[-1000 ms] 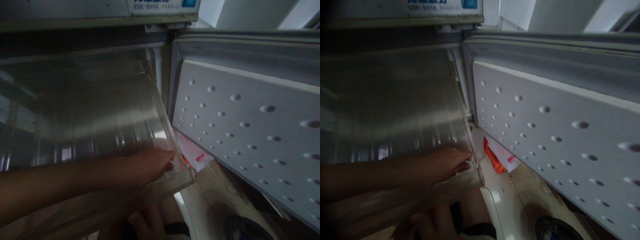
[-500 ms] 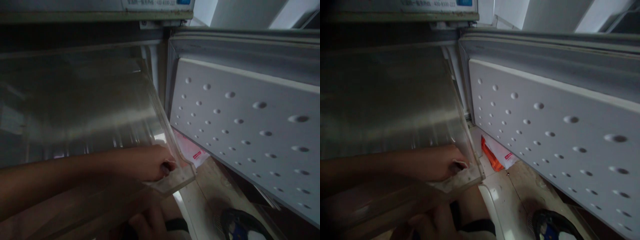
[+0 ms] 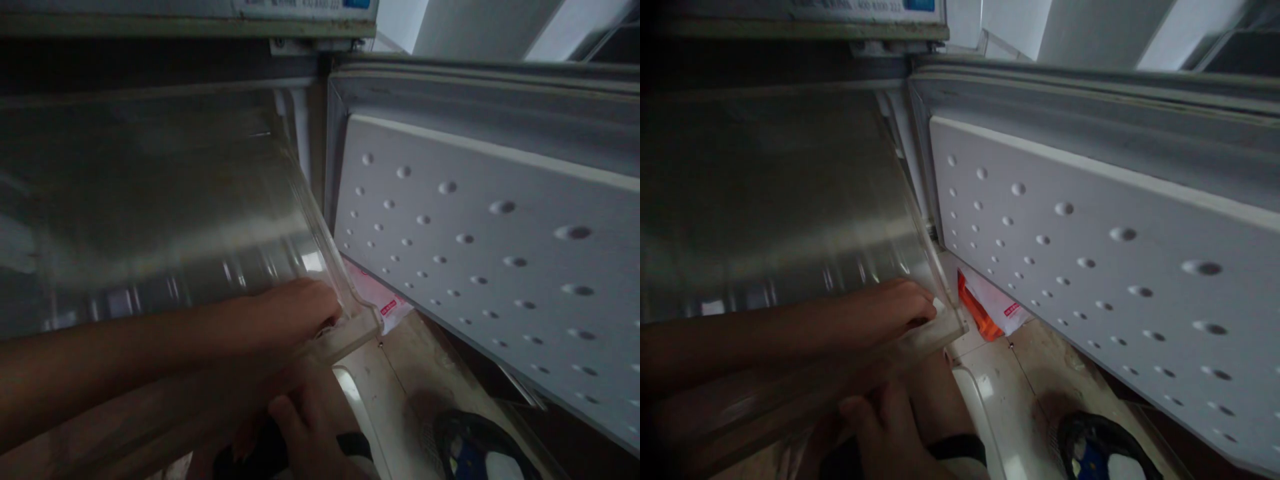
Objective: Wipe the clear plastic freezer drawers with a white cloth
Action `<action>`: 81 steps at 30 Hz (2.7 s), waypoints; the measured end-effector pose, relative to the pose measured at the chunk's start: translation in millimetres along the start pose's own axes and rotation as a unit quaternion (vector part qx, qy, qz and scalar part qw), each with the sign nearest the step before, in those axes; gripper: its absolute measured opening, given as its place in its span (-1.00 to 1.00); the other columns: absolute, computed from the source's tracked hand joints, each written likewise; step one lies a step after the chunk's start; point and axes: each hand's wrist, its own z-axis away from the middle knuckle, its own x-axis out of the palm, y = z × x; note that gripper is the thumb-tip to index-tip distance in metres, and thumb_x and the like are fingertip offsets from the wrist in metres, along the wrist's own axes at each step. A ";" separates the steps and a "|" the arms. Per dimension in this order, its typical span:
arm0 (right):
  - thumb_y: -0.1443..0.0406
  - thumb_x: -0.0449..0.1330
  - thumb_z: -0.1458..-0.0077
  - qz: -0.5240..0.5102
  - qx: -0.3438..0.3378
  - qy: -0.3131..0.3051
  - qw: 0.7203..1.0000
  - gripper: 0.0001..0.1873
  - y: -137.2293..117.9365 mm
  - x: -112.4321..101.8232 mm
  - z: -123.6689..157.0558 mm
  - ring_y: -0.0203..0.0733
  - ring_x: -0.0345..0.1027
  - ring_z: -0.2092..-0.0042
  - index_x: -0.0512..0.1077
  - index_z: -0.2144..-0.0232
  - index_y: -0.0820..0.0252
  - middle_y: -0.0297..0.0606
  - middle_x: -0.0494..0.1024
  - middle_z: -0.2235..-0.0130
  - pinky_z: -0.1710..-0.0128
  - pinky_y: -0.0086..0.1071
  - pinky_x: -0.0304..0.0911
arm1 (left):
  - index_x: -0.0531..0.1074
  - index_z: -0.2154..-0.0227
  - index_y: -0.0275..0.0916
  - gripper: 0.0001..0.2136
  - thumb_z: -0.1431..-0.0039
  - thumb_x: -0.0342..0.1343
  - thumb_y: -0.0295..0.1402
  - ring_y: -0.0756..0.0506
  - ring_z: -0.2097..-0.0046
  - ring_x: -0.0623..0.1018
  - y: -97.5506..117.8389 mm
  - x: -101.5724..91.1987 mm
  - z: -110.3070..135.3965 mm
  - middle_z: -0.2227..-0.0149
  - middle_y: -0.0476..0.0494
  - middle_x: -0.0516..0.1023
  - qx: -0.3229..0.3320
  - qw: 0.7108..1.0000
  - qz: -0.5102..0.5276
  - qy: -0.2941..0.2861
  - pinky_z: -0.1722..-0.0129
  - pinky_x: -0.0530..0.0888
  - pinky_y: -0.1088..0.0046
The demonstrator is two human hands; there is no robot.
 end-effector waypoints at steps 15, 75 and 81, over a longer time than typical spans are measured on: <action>-0.16 0.16 -0.14 -0.006 0.003 0.007 1.000 -0.42 -15.0 -3.7 0.7 -0.08 0.55 0.15 0.54 0.15 0.21 -0.15 0.65 0.23 0.13 -0.32 0.44 | 0.56 0.45 -0.37 -0.85 -0.10 0.12 -0.64 0.01 0.39 0.46 10.4 -12.6 -4.8 0.41 -0.11 0.59 0.011 0.999 0.030 -0.035 0.36 0.27 0.50; -0.26 0.07 -0.14 0.037 -0.014 0.000 0.999 -0.34 -5.8 -5.9 -5.5 -0.10 0.55 0.32 0.54 0.25 0.20 -0.18 0.61 0.41 0.29 -0.33 0.47 | 0.38 0.60 -0.30 -0.74 -0.03 0.10 -0.76 0.06 0.46 0.40 -11.2 -16.9 -1.6 0.58 0.09 0.36 0.114 0.978 0.165 -0.054 0.42 0.25 0.56; -0.24 0.15 -0.10 -0.011 -0.010 0.035 0.999 -0.38 -6.2 -4.3 -4.3 -0.08 0.57 0.28 0.46 0.26 0.20 -0.15 0.65 0.35 0.28 -0.31 0.49 | 0.48 0.52 -0.31 -0.83 -0.14 0.21 -0.62 -0.07 0.32 0.51 -12.2 -14.1 -5.0 0.41 -0.13 0.60 0.157 0.985 -0.050 -0.046 0.33 0.32 0.47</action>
